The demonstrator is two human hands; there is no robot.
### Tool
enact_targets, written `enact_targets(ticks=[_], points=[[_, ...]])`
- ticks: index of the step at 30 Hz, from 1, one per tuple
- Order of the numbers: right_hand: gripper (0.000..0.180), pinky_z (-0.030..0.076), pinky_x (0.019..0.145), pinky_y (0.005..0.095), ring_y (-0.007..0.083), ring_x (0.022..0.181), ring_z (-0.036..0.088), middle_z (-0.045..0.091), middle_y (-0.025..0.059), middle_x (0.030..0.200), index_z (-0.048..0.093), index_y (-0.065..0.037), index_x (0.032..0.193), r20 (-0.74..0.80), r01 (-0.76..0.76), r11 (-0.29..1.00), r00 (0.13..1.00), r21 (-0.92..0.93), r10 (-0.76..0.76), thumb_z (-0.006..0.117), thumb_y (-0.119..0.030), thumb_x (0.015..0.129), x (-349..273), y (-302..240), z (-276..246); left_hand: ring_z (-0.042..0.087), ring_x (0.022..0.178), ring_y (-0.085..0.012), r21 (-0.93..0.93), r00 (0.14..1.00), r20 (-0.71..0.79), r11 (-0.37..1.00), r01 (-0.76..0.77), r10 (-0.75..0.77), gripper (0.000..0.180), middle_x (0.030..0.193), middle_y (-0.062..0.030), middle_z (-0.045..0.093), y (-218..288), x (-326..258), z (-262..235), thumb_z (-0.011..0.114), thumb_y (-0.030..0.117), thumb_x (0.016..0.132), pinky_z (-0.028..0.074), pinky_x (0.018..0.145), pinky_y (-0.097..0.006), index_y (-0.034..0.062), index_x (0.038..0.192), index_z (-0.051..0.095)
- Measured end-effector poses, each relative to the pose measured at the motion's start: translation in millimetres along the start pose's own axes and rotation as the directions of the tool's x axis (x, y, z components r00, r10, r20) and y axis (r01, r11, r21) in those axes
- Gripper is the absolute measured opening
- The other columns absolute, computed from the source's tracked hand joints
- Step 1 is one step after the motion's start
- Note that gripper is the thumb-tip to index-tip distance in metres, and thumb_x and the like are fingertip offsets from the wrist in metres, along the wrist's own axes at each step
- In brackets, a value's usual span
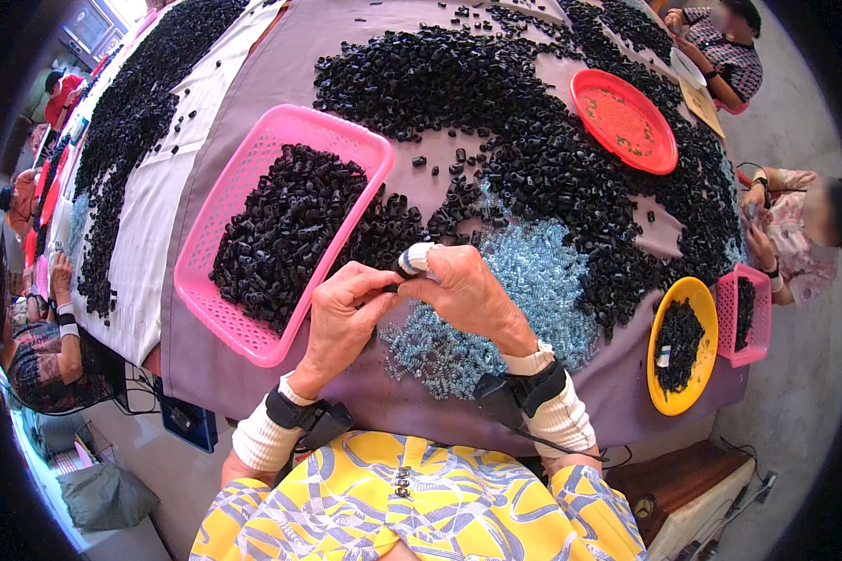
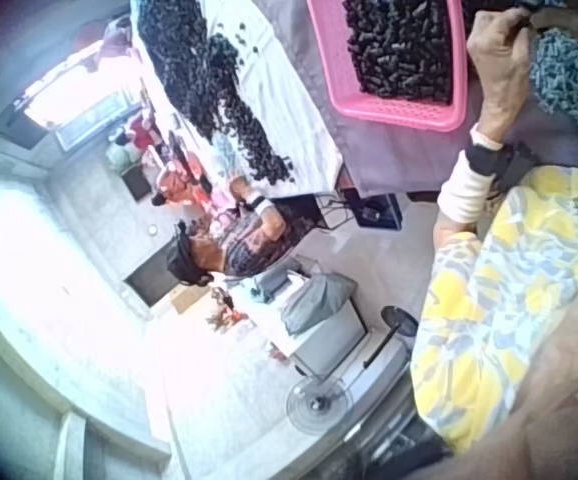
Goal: Assembling small black plastic components by hand.
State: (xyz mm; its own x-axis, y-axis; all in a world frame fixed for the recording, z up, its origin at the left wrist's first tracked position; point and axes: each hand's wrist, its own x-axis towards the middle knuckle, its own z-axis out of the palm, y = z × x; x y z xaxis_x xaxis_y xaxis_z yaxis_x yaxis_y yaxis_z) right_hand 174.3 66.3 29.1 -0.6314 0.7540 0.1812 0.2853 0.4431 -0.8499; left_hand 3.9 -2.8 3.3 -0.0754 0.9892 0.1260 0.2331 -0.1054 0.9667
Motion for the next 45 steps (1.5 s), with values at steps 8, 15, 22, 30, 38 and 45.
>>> enact_targets(ticks=[8, 15, 22, 30, 38, 45], points=[[0.018, 0.051, 0.061, 0.0266, 0.016, 0.068, 0.064, 0.065, 0.01, 0.076, 0.061, 0.001, 0.091, 0.015, -0.064, 0.994, 0.998, 0.085, 0.063, 0.069, -0.001, 0.076, 6, 4, 2, 0.062, 0.071, -0.0177, 0.009, 0.999, -0.001, 0.999, -0.051, 0.051, 0.025, 0.083, -0.0088, 0.064, 1, 3, 0, 0.072, -0.002, 0.072, 0.049, 0.063, -0.028, 0.0003, 0.097, 0.069], [0.02, 0.049, 0.059, 0.0257, 0.0084, 0.067, 0.06, 0.063, 0.0061, 0.07, 0.061, 0.001, 0.094, 0.077, -0.219, 0.935, 0.976, 0.278, 0.205, 0.069, -0.003, 0.077, 12, 5, 0, 0.061, 0.071, -0.0167, -0.051, 1.0, -0.002, 0.999, 0.009, -0.009, 0.022, 0.083, -0.0079, 0.064, 2, 5, -1, 0.072, -0.001, 0.073, 0.048, 0.062, -0.027, -0.0004, 0.095, 0.068], [0.021, 0.049, 0.058, 0.0251, 0.009, 0.063, 0.059, 0.064, 0.0061, 0.07, 0.062, 0.0, 0.093, -0.024, -0.051, 0.992, 0.998, 0.117, 0.054, 0.073, -0.007, 0.076, 11, 2, 0, 0.06, 0.073, -0.0132, -0.074, 1.0, -0.012, 0.997, -0.002, 0.001, 0.021, 0.084, -0.0067, 0.063, 1, 6, -1, 0.071, -0.001, 0.076, 0.047, 0.063, -0.025, -0.0001, 0.097, 0.069], [0.013, 0.043, 0.07, 0.0408, 0.0301, 0.076, 0.055, 0.057, 0.0093, 0.074, 0.062, -0.003, 0.078, -0.11, 0.016, 0.891, 0.991, -0.453, -0.074, 0.07, -0.011, 0.072, -2, 39, -23, 0.057, 0.07, -0.0047, -0.299, 0.987, 0.004, 0.942, 0.152, -0.158, 0.02, 0.083, 0.0012, 0.06, 4, 7, -13, 0.066, -0.001, 0.082, 0.047, 0.066, -0.018, 0.0, 0.103, 0.067], [0.015, 0.04, 0.078, 0.0388, 0.0269, 0.09, 0.051, 0.056, 0.0085, 0.082, 0.062, -0.006, 0.076, 0.064, 0.106, 0.686, 0.994, -0.72, -0.086, 0.072, -0.015, 0.07, -7, 48, -3, 0.056, 0.074, -0.0037, -0.36, 0.965, 0.053, 0.896, 0.259, -0.257, 0.02, 0.086, 0.0026, 0.061, 8, 7, -14, 0.069, 0.004, 0.082, 0.046, 0.066, -0.019, 0.0013, 0.102, 0.068], [0.014, 0.04, 0.078, 0.039, 0.0272, 0.085, 0.053, 0.057, 0.0089, 0.081, 0.062, -0.004, 0.081, -0.003, 0.117, 0.808, 0.989, -0.577, -0.146, 0.069, -0.014, 0.075, -8, 46, -7, 0.056, 0.073, -0.0042, -0.403, 0.951, 0.108, 0.862, 0.308, -0.289, 0.02, 0.083, 0.0015, 0.063, 7, 4, -9, 0.067, 0.008, 0.085, 0.046, 0.066, -0.019, 0.0019, 0.104, 0.067]])
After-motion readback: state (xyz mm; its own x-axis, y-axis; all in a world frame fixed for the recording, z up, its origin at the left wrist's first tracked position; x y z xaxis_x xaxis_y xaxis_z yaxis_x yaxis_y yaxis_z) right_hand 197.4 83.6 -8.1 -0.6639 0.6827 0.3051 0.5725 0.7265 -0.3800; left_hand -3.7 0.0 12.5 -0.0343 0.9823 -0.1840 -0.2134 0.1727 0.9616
